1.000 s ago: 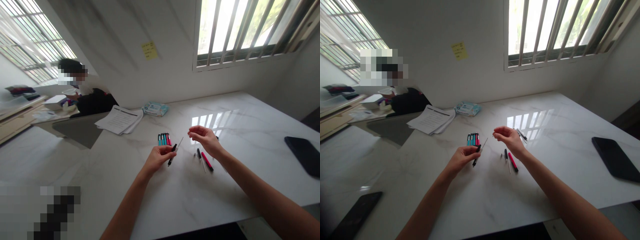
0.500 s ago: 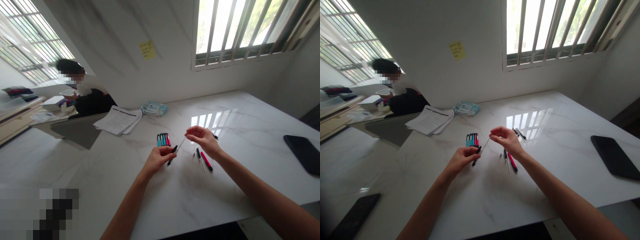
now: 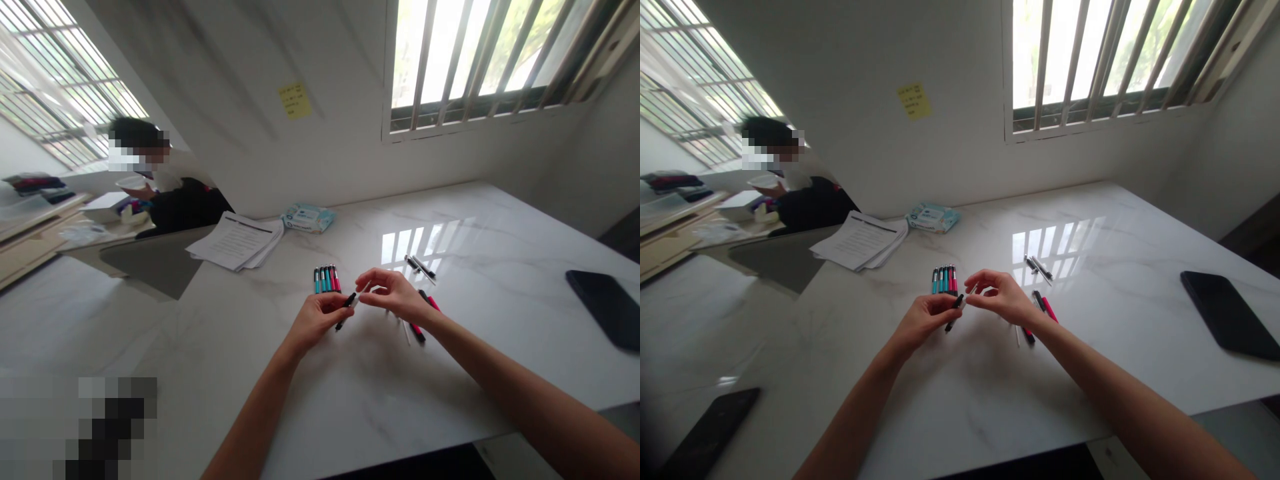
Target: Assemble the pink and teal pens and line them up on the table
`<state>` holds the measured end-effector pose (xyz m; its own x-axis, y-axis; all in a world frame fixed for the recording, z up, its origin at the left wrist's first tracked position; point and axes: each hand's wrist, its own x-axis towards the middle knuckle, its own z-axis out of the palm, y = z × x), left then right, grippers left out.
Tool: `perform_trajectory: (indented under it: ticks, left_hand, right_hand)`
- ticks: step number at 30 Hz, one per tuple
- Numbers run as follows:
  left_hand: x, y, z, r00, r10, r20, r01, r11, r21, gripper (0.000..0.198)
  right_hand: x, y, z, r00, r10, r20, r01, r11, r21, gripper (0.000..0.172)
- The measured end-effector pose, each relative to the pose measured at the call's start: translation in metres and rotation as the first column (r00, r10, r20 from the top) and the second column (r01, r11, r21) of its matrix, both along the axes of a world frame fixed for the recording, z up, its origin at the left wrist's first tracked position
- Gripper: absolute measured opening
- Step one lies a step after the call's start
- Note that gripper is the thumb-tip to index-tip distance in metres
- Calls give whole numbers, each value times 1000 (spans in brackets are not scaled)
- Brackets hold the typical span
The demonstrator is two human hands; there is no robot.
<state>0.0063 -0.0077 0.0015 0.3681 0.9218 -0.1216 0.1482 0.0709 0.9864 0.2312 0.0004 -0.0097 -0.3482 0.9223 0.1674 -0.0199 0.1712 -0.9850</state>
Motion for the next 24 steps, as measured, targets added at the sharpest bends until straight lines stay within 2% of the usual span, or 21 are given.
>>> perform_trajectory:
  ticks: [3,6,11,14,16,18,20,24]
  left_hand:
    - [1,0,-3,999,-37,-8,37,999,14,33]
    - [1,0,-5,998,-58,-32,59,998,34,32]
    - [2,-1,-4,996,-52,-76,58,996,69,28]
    - [2,0,-3,996,-2,-92,9,997,78,33]
    - [1,0,-3,993,58,-99,-45,990,135,32]
    - [-1,1,-3,986,131,-107,-102,966,239,25]
    - [-4,3,-4,974,189,-125,-137,930,341,18]
    - [-9,6,-7,938,288,-191,-170,866,469,13]
  right_hand:
    - [-6,-4,-3,997,8,79,-12,998,56,26]
    - [-9,-6,-5,996,4,85,-13,995,97,21]
    - [-5,-5,0,994,-19,-110,23,999,33,21]
    - [5,1,6,959,-99,-266,93,995,-35,22]
    - [13,6,8,932,-185,-311,172,983,-69,23]
    - [20,11,9,928,-268,-259,261,963,-61,25]
    - [25,15,9,938,-314,-146,318,948,10,27]
    - [27,15,9,961,-274,42,263,949,175,27]
